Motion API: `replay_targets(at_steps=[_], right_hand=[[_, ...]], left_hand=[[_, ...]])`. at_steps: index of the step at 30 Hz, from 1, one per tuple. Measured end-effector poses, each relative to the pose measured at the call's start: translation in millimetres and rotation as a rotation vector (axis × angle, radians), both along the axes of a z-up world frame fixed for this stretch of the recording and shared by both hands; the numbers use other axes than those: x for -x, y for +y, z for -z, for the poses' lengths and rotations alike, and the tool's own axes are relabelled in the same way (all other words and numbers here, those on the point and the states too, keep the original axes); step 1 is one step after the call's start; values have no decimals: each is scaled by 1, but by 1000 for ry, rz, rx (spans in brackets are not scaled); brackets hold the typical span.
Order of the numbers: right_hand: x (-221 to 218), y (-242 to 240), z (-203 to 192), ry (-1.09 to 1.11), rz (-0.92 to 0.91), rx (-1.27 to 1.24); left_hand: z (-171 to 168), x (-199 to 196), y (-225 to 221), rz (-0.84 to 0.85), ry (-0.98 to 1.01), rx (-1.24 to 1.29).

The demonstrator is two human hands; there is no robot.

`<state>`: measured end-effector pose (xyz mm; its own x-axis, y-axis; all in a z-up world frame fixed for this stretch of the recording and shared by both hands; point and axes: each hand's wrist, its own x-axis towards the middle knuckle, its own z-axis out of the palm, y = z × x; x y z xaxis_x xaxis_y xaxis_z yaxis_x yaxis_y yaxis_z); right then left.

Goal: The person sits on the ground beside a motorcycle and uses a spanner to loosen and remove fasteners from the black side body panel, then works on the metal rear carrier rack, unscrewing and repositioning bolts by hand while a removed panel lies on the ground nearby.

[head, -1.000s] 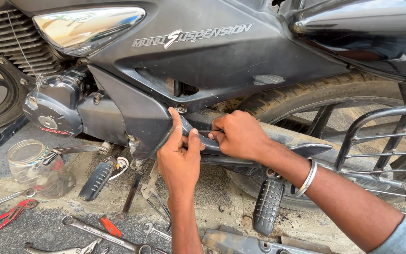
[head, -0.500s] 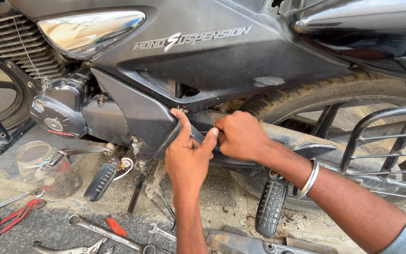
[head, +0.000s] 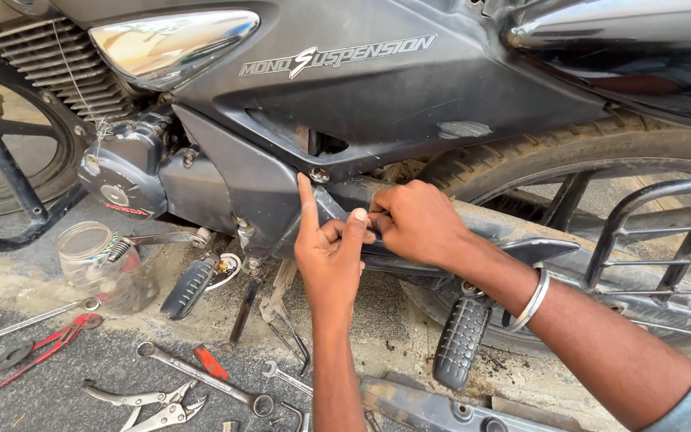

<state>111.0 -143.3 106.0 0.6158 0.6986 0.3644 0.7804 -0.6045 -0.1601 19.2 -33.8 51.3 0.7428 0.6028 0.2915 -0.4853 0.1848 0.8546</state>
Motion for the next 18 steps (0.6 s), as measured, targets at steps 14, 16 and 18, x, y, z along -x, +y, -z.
replay_targets(at_steps=[14, 16, 18], right_hand=[[4, -1, -8, 132, 93, 41], [-1, -2, -6, 115, 103, 8], [-5, -4, -2, 106, 96, -9]], left_hand=[[47, 2, 12, -144, 92, 74], [72, -3, 16, -336, 90, -199], [65, 5, 9, -328, 211, -223]])
